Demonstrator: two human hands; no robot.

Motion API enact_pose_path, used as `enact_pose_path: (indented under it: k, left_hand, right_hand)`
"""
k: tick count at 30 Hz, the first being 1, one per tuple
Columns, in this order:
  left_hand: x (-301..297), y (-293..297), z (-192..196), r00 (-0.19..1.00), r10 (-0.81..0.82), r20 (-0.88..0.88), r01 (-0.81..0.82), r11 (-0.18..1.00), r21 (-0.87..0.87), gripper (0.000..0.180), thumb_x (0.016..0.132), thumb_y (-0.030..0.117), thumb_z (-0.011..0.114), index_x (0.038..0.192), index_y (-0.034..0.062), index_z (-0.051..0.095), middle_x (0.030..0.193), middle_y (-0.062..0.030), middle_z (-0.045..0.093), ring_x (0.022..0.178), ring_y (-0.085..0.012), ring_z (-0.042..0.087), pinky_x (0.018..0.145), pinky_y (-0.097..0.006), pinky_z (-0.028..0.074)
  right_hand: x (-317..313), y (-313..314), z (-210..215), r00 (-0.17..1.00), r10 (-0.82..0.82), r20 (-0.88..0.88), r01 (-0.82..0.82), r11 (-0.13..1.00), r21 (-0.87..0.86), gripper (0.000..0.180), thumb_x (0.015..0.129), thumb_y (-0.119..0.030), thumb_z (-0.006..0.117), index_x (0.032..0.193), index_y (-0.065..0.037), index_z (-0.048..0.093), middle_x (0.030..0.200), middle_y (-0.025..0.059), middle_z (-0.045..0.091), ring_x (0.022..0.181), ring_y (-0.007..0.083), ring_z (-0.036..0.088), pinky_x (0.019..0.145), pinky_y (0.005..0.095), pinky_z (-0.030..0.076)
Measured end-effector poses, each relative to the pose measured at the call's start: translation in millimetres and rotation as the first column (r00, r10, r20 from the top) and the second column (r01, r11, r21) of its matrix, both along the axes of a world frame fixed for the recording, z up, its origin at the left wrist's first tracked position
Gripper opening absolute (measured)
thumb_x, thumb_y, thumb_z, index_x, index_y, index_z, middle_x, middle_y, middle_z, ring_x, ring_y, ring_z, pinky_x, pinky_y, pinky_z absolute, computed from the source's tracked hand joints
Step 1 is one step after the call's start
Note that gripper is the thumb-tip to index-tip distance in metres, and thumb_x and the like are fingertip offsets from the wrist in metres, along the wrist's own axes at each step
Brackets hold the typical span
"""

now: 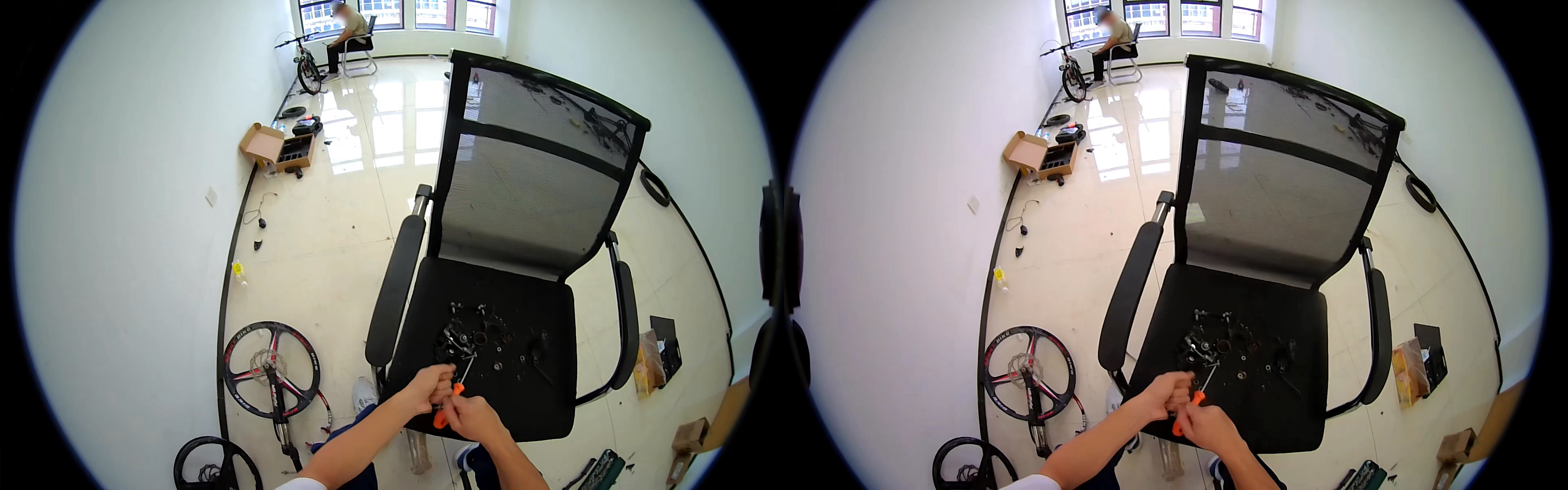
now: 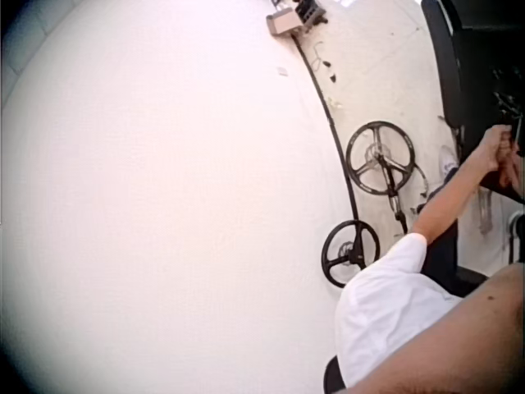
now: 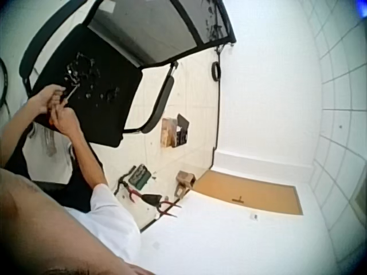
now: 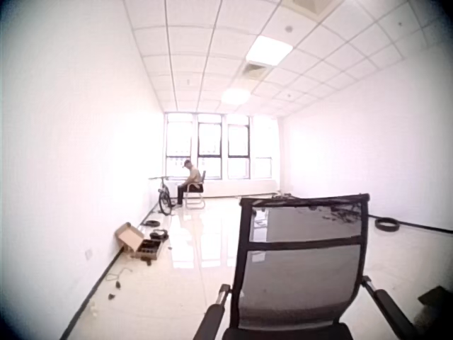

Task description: The person assembles small mechanical parts on a black office chair using an orange-handled screwdriver. They repeatedly pick up components, align them, and tighten screws while other parts remain scattered on the chair seat.

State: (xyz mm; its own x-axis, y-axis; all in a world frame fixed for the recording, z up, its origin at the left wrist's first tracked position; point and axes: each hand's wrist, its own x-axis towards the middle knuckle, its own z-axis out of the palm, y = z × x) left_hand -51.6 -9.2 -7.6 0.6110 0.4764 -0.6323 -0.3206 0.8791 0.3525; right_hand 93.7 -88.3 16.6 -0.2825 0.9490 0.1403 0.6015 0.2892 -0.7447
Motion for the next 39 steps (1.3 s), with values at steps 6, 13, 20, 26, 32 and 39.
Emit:
enact_pose_path:
  k: [6, 13, 20, 26, 32, 39]
  left_hand:
    - [8, -20, -9, 0.994, -0.111, 0.019, 0.113, 0.983, -0.148, 0.042, 0.096, 0.029, 0.055, 0.059, 0.0226, 0.035, 0.049, 0.0095, 0.026, 0.038, -0.0055, 0.02, 0.036, -0.024, 0.014]
    - [20, 0, 11, 0.982, 0.171, 0.075, -0.171, 0.985, -0.014, 0.048, 0.096, 0.033, 0.057, 0.058, 0.0219, 0.03, 0.048, 0.009, 0.023, 0.038, -0.0056, 0.02, 0.036, -0.025, 0.012]
    - [20, 9, 29, 0.931, 0.34, 0.135, -0.354, 0.93, 0.097, 0.048, 0.099, 0.033, 0.05, 0.059, 0.0205, 0.027, 0.047, 0.0072, 0.019, 0.041, -0.007, 0.015, 0.038, -0.025, 0.01]
    - [17, 10, 28, 0.893, 0.41, 0.188, -0.448, 0.854, 0.264, 0.048, 0.102, 0.032, 0.046, 0.06, 0.0186, 0.026, 0.047, 0.0053, 0.019, 0.041, -0.0082, 0.015, 0.039, -0.027, 0.012]
    - [19, 12, 26, 0.891, 0.436, 0.131, -0.454, 0.863, 0.221, 0.048, 0.101, 0.031, 0.046, 0.06, 0.0176, 0.026, 0.048, 0.0052, 0.019, 0.042, -0.008, 0.015, 0.04, -0.026, 0.013]
    - [19, 13, 23, 0.898, 0.432, 0.088, -0.441, 0.881, 0.172, 0.047, 0.101, 0.029, 0.047, 0.061, 0.0172, 0.027, 0.048, 0.005, 0.02, 0.042, -0.0078, 0.016, 0.04, -0.026, 0.014]
  right_hand:
    - [-3, -2, 16, 0.981, 0.131, 0.143, -0.164, 0.953, 0.255, 0.021, 0.077, -0.022, 0.069, 0.067, -0.01, 0.055, 0.06, 0.0063, 0.056, 0.05, 0.0249, 0.058, 0.045, 0.0356, 0.045]
    - [13, 18, -1, 0.99, -0.135, -0.035, 0.139, 0.944, 0.299, 0.015, 0.073, -0.009, 0.065, 0.07, -0.006, 0.051, 0.066, 0.011, 0.05, 0.065, 0.0312, 0.052, 0.06, 0.0414, 0.042]
    - [6, 34, 1, 0.929, -0.343, -0.139, 0.37, 0.855, 0.364, 0.036, 0.07, -0.01, 0.069, 0.099, -0.001, 0.049, 0.103, 0.0162, 0.049, 0.093, 0.0322, 0.051, 0.086, 0.0396, 0.042]
    - [-1, 31, -12, 0.729, -0.427, -0.535, 0.413, 0.898, -0.153, 0.047, 0.075, -0.006, 0.078, 0.113, 0.002, 0.05, 0.104, 0.0137, 0.062, 0.091, 0.0195, 0.062, 0.082, 0.0303, 0.051]
    - [4, 30, -6, 0.614, -0.396, -0.683, 0.249, 0.918, -0.309, 0.024, 0.084, 0.002, 0.07, 0.106, 0.004, 0.063, 0.097, 0.0112, 0.07, 0.094, 0.0163, 0.068, 0.087, 0.0297, 0.053]
    - [13, 29, -12, 0.695, -0.357, -0.624, 0.206, 0.93, -0.303, 0.013, 0.086, 0.001, 0.067, 0.099, 0.005, 0.065, 0.095, 0.0101, 0.071, 0.09, 0.0159, 0.069, 0.085, 0.0286, 0.054]
